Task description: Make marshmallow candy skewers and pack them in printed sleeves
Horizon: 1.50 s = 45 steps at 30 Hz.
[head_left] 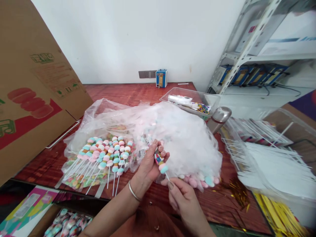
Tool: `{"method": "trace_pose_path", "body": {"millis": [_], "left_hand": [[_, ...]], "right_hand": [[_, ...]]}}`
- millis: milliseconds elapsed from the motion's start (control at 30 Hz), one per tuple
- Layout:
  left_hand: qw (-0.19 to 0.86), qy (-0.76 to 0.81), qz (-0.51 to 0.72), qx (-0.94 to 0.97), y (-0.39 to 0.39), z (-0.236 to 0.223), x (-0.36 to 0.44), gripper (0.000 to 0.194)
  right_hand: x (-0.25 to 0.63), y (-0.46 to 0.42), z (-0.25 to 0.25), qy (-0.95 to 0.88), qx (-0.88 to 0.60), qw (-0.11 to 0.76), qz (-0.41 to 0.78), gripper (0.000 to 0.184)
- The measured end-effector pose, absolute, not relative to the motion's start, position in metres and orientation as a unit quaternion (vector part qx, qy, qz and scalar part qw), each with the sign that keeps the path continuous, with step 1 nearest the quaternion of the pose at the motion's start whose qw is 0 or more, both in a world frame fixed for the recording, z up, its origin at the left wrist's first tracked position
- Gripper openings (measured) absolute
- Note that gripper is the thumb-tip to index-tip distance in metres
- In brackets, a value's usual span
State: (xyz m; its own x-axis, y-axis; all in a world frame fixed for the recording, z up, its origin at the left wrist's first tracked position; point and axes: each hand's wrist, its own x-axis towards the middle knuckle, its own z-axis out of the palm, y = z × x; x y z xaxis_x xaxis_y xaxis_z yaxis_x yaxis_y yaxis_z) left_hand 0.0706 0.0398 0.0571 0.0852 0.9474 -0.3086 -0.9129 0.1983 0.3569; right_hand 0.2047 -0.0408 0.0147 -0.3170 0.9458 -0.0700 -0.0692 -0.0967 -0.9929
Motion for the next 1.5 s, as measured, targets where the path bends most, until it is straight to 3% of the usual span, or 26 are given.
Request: {"method": "trace_pose_path", "body": {"millis": [133,200,300,500,567,633,700,767,933,1033,1133,1267,1333,1400,1500], "left_hand": [[0.703,0.289,0.649,0.022,0.043,0.059,0.076,0.023],[0.698,0.301,0.649,0.037,0.041,0.06,0.082,0.026],[0.703,0.309,0.638,0.061,0.035,0.059,0.09,0.027],[0.704,0.275,0.653,0.047,0.036,0.058,0.082,0.024],[0.704,0.255,0.66,0.062,0.038,0.059,0.076,0.021],[0.713,0.243,0.654,0.071,0.04,0.059,0.074,0.016],[0.717,0.24,0.652,0.063,0.042,0.058,0.073,0.015],[0.709,0.241,0.661,0.044,0.044,0.058,0.073,0.014],[0.689,0.262,0.674,0.034,0.046,0.061,0.08,0.017],[0.683,0.286,0.67,0.056,0.039,0.064,0.09,0.021],[0.699,0.295,0.647,0.075,0.032,0.064,0.098,0.021],[0.712,0.292,0.635,0.069,0.033,0.062,0.092,0.023],[0.704,0.291,0.644,0.068,0.037,0.06,0.087,0.024],[0.695,0.293,0.653,0.076,0.041,0.059,0.083,0.023],[0.698,0.295,0.648,0.073,0.042,0.057,0.083,0.023]], "right_hand": [[0.208,-0.038,0.005,-0.782,-0.454,0.417,0.097,0.025],[0.207,-0.036,0.003,-0.802,-0.45,0.393,-0.016,0.026],[0.204,-0.032,0.007,-0.775,-0.481,0.405,0.074,0.026],[0.203,-0.029,0.023,-0.446,-0.449,0.445,0.634,0.034],[0.202,-0.031,0.025,-0.311,-0.383,0.429,0.757,0.034],[0.201,-0.033,0.025,-0.254,-0.34,0.412,0.807,0.032],[0.2,-0.035,0.023,-0.295,-0.356,0.416,0.783,0.031],[0.2,-0.035,0.019,-0.43,-0.421,0.433,0.671,0.031],[0.206,-0.033,0.01,-0.756,-0.482,0.438,0.067,0.023],[0.205,-0.028,0.01,-0.788,-0.471,0.381,-0.112,0.022],[0.203,-0.024,0.016,-0.774,-0.5,0.384,-0.067,0.023],[0.203,-0.023,0.023,-0.721,-0.517,0.403,0.226,0.033],[0.204,-0.024,0.021,-0.71,-0.511,0.394,0.281,0.034],[0.204,-0.025,0.015,-0.723,-0.522,0.398,0.216,0.03],[0.204,-0.026,0.004,-0.745,-0.532,0.402,0.027,0.023]]}}
